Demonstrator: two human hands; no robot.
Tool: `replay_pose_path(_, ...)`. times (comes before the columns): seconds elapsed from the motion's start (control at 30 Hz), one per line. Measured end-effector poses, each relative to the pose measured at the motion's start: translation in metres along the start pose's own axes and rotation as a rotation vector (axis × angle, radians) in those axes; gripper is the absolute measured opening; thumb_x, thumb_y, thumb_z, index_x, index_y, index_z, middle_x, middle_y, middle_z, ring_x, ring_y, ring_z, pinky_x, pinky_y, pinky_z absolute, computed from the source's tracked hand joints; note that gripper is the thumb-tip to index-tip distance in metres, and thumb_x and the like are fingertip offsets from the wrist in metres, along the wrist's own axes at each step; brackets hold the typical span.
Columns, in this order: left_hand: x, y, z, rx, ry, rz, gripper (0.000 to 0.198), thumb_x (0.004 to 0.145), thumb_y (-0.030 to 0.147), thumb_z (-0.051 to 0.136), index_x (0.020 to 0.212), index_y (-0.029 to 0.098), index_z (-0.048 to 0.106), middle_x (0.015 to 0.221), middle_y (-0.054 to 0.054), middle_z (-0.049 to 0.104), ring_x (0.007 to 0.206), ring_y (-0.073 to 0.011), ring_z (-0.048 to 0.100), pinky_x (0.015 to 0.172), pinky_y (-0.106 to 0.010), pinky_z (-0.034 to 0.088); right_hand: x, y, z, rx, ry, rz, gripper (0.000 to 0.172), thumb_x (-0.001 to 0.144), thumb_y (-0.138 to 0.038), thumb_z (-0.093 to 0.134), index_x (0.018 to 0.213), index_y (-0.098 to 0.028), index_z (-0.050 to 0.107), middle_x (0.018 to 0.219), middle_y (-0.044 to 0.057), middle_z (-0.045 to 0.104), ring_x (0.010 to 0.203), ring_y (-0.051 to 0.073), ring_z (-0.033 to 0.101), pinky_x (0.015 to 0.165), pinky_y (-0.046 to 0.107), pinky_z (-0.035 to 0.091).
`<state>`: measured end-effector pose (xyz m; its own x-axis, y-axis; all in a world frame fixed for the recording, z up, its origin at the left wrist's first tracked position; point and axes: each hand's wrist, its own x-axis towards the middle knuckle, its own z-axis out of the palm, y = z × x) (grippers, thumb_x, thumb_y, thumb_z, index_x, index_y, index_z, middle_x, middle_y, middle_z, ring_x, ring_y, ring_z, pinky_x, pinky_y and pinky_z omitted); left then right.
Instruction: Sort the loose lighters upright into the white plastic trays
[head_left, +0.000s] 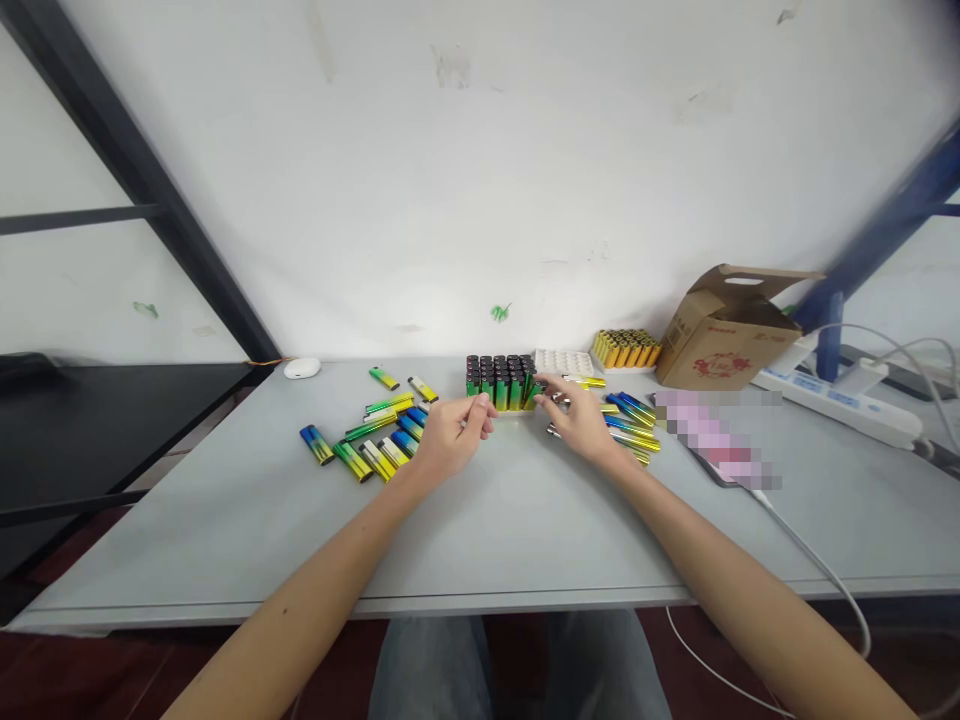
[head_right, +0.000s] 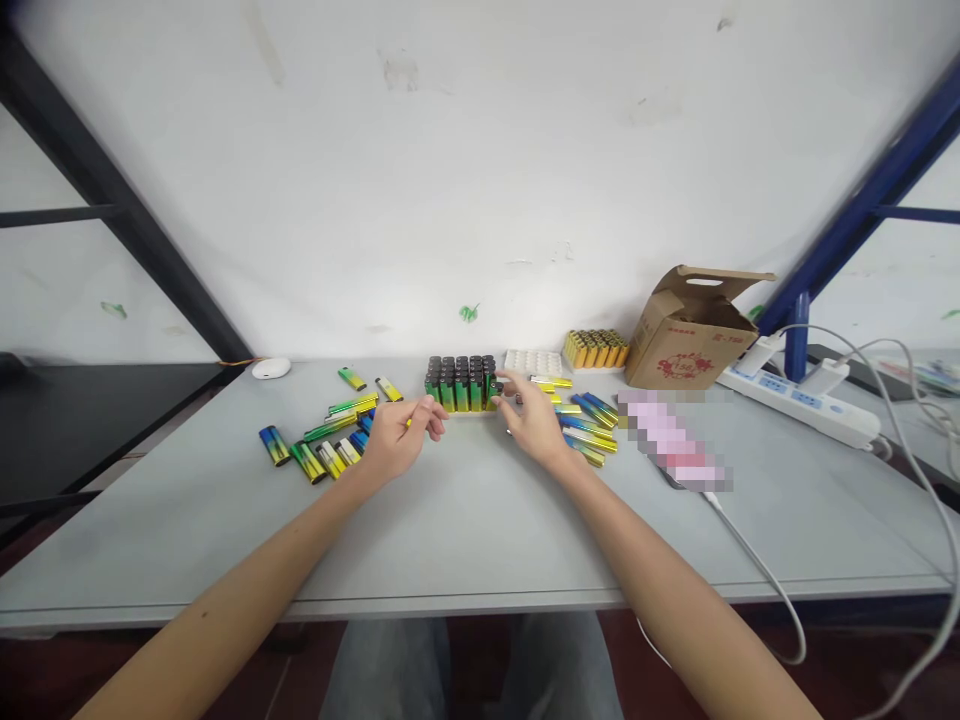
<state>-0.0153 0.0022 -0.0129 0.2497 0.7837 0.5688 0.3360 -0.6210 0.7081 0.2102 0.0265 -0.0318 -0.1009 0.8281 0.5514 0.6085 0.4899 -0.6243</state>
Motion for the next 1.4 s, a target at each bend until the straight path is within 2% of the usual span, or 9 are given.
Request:
replay_pose_path(0.17, 0.000, 0.002, 0.001, 0.015, 0.000, 0.019, 0.048, 0.099, 0.040, 0.037, 0.068, 0.015, 0.064, 0.061, -0.001, 0.064, 0.054, -0.0105, 0.061, 0.057, -0.023, 0.049, -0.002, -0.001, 0.001, -0.038, 0.026, 0.010, 0.037, 0.087, -0.031, 0.056, 0.123, -0.022, 0.051, 0.088, 0.003, 0.069, 0.077, 0.020, 0.062, 0.076, 0.034, 0.048)
replay_pose_path(0.4, 0.001, 0.000, -0.001, 0.217, 0.058, 0.050, 0.044, 0.099, 0.036, 0.035, 0.072, 0.017, 0.066, 0.066, -0.001, 0.067, 0.062, -0.0130, 0.063, 0.064, -0.026, 0.049, -0.002, -0.005, -0.003, -0.313, 0.112, -0.184, 0.028, 0.090, -0.032, 0.051, 0.113, -0.022, 0.063, 0.126, 0.011, 0.056, 0.112, 0.026, 0.054, 0.098, 0.041, 0.044)
replay_pose_path(0.5, 0.003, -0.004, -0.002, 0.407, 0.145, 0.079, 0.034, 0.097, 0.033, 0.038, 0.086, 0.019, 0.067, 0.087, -0.005, 0.070, 0.090, -0.0192, 0.065, 0.084, -0.032, 0.050, -0.003, -0.005, -0.004, -0.411, 0.076, -0.175, 0.035, 0.092, -0.032, 0.047, 0.121, -0.021, 0.062, 0.134, 0.013, 0.051, 0.118, 0.028, 0.051, 0.102, 0.043, 0.042)
replay_pose_path(0.6, 0.006, -0.010, -0.003, 0.618, 0.217, 0.058, 0.033, 0.090, 0.034, 0.051, 0.117, 0.017, 0.059, 0.124, -0.013, 0.059, 0.129, -0.0292, 0.045, 0.108, -0.044, 0.037, -0.004, -0.003, -0.004, -0.419, 0.005, -0.154, 0.046, 0.092, -0.034, 0.047, 0.135, -0.019, 0.053, 0.140, 0.013, 0.048, 0.127, 0.028, 0.046, 0.107, 0.043, 0.039)
replay_pose_path(0.73, 0.006, -0.024, -0.004, 0.739, 0.082, -0.102, 0.065, 0.082, 0.039, 0.061, 0.138, 0.013, 0.041, 0.145, -0.018, 0.039, 0.143, -0.0377, 0.022, 0.114, -0.053, 0.027, -0.005, 0.001, 0.000, -0.413, -0.069, -0.096, 0.062, 0.089, -0.038, 0.050, 0.144, -0.010, 0.040, 0.141, 0.016, 0.048, 0.132, 0.029, 0.042, 0.111, 0.045, 0.036)
replay_pose_path(0.93, 0.004, -0.036, -0.005, 0.820, -0.078, -0.183, 0.053, 0.085, 0.037, 0.058, 0.131, 0.013, 0.050, 0.140, -0.016, 0.049, 0.142, -0.0379, 0.027, 0.114, -0.051, 0.028, -0.006, 0.001, -0.001, -0.543, -0.122, -0.087, 0.031, 0.087, -0.034, 0.054, 0.100, -0.013, 0.073, 0.133, 0.015, 0.057, 0.135, 0.033, 0.037, 0.112, 0.047, 0.033)
replay_pose_path(1.07, 0.004, -0.031, -0.005, 0.877, -0.138, -0.210, 0.041, 0.090, 0.036, 0.051, 0.122, 0.012, 0.057, 0.128, -0.015, 0.059, 0.132, -0.0340, 0.042, 0.110, -0.048, 0.034, -0.006, -0.005, -0.005, -0.503, -0.075, -0.095, 0.028, 0.089, -0.030, 0.051, 0.100, -0.016, 0.072, 0.112, 0.010, 0.069, 0.118, 0.028, 0.052, 0.104, 0.041, 0.041)
replay_pose_path(1.3, 0.000, -0.020, -0.003, 1.006, -0.217, -0.210, 0.041, 0.094, 0.041, 0.039, 0.098, 0.013, 0.070, 0.136, -0.017, 0.053, 0.140, -0.0422, 0.028, 0.114, -0.064, 0.014, -0.008, -0.017, -0.006, -0.507, -0.225, -0.056, 0.029, 0.089, -0.029, 0.049, 0.076, -0.019, 0.073, 0.089, 0.008, 0.073, 0.109, 0.025, 0.059, 0.097, 0.036, 0.043)
replay_pose_path(1.4, -0.003, -0.011, -0.002, 0.990, -0.237, -0.210, 0.048, 0.094, 0.045, 0.036, 0.095, 0.013, 0.072, 0.128, -0.019, 0.059, 0.139, -0.0439, 0.030, 0.113, -0.065, 0.014, -0.011, -0.025, -0.005, -0.508, -0.217, -0.026, 0.031, 0.091, -0.035, 0.047, 0.086, -0.021, 0.075, 0.092, 0.008, 0.073, 0.108, 0.025, 0.061, 0.088, 0.034, 0.047)
